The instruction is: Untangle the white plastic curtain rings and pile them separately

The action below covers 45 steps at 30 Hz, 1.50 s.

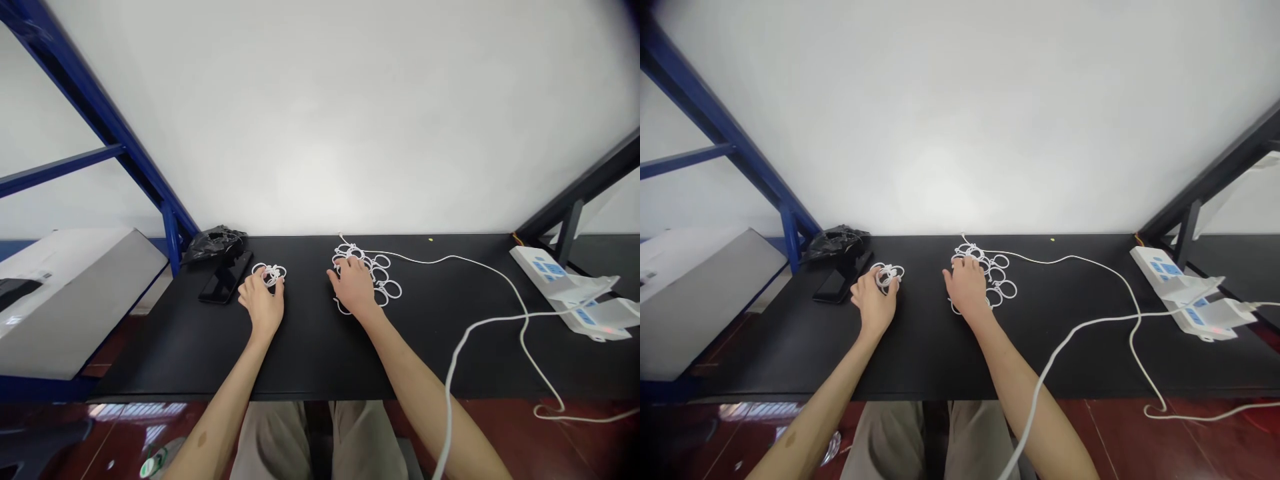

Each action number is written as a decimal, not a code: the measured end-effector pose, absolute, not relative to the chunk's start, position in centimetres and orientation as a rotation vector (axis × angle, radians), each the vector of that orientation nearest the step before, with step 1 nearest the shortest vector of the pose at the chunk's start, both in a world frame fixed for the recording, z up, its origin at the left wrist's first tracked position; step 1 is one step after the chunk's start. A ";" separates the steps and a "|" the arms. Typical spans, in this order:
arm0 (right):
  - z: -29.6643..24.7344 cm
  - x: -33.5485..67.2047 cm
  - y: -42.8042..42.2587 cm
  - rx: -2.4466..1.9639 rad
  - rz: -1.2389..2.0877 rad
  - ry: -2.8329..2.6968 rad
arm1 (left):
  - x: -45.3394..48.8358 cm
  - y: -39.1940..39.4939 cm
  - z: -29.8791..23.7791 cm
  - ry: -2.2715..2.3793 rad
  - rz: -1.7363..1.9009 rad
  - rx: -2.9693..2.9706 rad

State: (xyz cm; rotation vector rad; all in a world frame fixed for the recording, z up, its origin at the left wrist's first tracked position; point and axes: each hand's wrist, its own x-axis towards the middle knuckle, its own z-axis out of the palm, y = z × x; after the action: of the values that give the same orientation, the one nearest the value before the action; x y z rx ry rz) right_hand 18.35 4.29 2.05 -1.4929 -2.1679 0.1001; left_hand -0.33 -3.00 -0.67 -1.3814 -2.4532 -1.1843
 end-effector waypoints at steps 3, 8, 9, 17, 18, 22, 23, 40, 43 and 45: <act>1.6 18.8 4.7 -1.617 0.055 -2.098 | -0.4 -2.8 -1.0 -2.467 -1.105 -1.420; 0.6 18.9 4.9 -1.636 0.031 -2.020 | -0.3 -2.8 -1.4 -2.381 -1.111 -1.457; 0.4 19.0 5.0 -1.624 0.018 -2.019 | -0.3 -2.8 -1.4 -2.371 -1.109 -1.465; 1.6 18.8 4.8 -1.544 0.179 -2.047 | 0.3 -3.2 -0.7 -2.195 -1.031 -1.723; 1.7 18.6 4.6 -1.476 0.218 -2.043 | 0.4 -3.2 -0.7 -2.143 -1.011 -1.791; 1.7 17.6 3.9 -1.089 0.468 -2.076 | 0.8 -3.5 -0.4 -1.947 -0.937 -2.058; 1.7 17.4 3.7 -0.997 0.537 -2.094 | 0.8 -3.5 -0.3 -1.922 -0.927 -2.103; 1.3 16.6 2.7 -0.864 0.827 -2.188 | 0.4 -3.3 -0.7 -1.978 -1.052 -2.082; 1.8 16.7 2.5 -0.892 0.777 -2.158 | 0.4 -3.3 -0.6 -1.933 -1.022 -2.085; 2.1 16.6 2.3 -0.878 0.788 -2.180 | 0.4 -3.4 -0.6 -1.884 -0.998 -2.147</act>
State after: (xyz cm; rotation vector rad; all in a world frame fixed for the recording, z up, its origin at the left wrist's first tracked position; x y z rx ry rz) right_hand 16.65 2.35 2.07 -0.8777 -2.1805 0.7884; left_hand 0.41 -3.41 -0.57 -2.1473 -1.8843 -0.9978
